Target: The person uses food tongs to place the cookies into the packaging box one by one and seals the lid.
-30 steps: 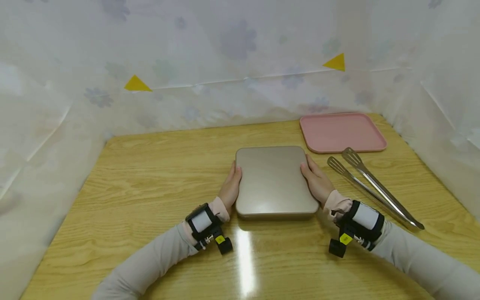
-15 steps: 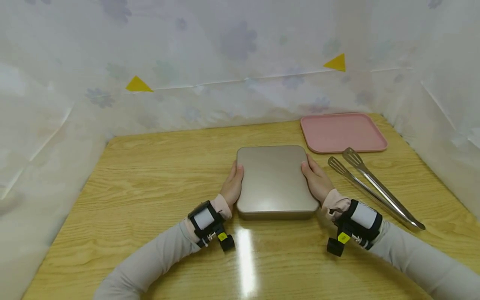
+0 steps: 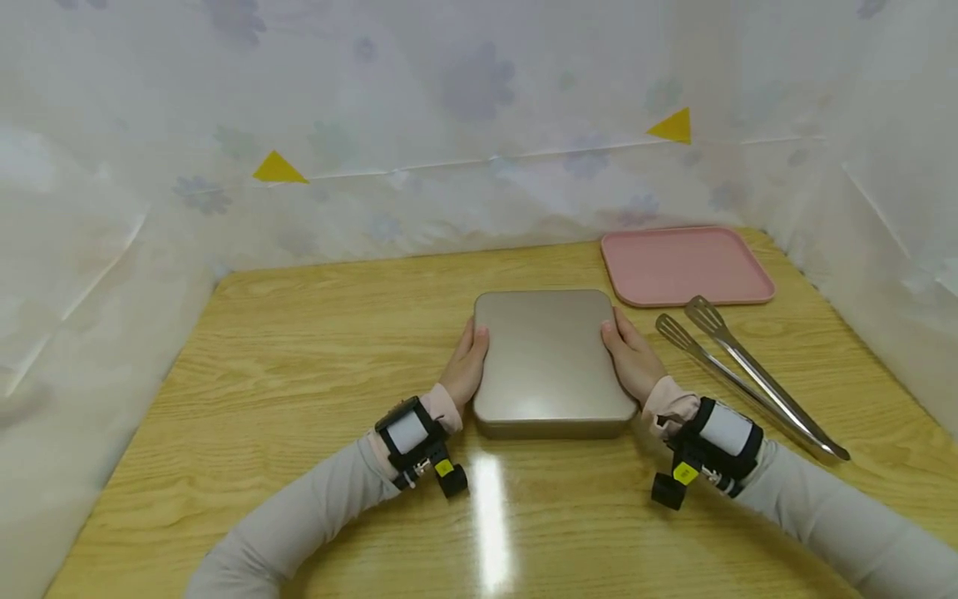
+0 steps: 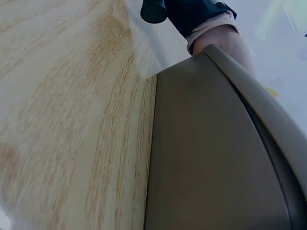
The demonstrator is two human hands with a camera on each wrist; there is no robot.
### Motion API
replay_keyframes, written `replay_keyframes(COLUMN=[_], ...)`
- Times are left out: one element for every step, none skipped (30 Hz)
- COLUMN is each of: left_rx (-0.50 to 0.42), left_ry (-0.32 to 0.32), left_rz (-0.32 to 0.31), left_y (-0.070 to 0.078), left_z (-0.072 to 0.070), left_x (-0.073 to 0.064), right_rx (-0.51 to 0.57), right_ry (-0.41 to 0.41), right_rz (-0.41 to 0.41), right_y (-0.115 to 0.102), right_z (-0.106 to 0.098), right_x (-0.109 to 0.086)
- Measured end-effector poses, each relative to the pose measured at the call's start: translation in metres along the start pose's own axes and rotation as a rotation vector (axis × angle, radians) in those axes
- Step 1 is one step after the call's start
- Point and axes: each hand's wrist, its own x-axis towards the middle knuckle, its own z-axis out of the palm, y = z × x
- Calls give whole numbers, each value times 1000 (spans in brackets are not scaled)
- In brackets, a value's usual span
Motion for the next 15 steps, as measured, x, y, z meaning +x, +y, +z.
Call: replay_keyframes(left_rx=[-4,-12,-18,-24,-37,-46,-61,-76,-85,-94,-101,-101,-103,-95,-75], left_ry=[-8,-20,-34,-48,-63,-77,-92,-104,-111,-115,-113,-110,-106,-100,-94], left_rz=[-7,-14,-23,-36,-46,-62,-80,-93,-102,-108,-111,-109,-105,-97,-86], left_y=[0,0,0,0,1,3,4,7,9,12,14,16,18,19,20], left_z=[-1,-1,-3,-4,-5,-7,-8,-9,-10,-11,-12,-13,-13,-13,-13], left_x=[1,1,2,2,3,4,4,6,8,11,15,19,23,27,31], right_rx=[10,23,37,51,68,77,88,92,86,88,95,98,94,90,73], right_ry=[-4,-11,-20,-32,-45,-63,-82,-98,-115,-134,-148,-161,-166,-165,-162], right_rz=[5,12,21,31,42,49,46,47,46,43,35,26,21,24,14], right_y=[0,0,0,0,0,-1,-1,-1,-2,-2,-3,-4,-4,-5,-5], right_z=[0,0,0,-1,-2,-3,-5,-7,-9,-11,-13,-15,-16,-16,-15], right_x=[0,1,1,2,3,4,6,8,11,15,19,23,28,32,36])
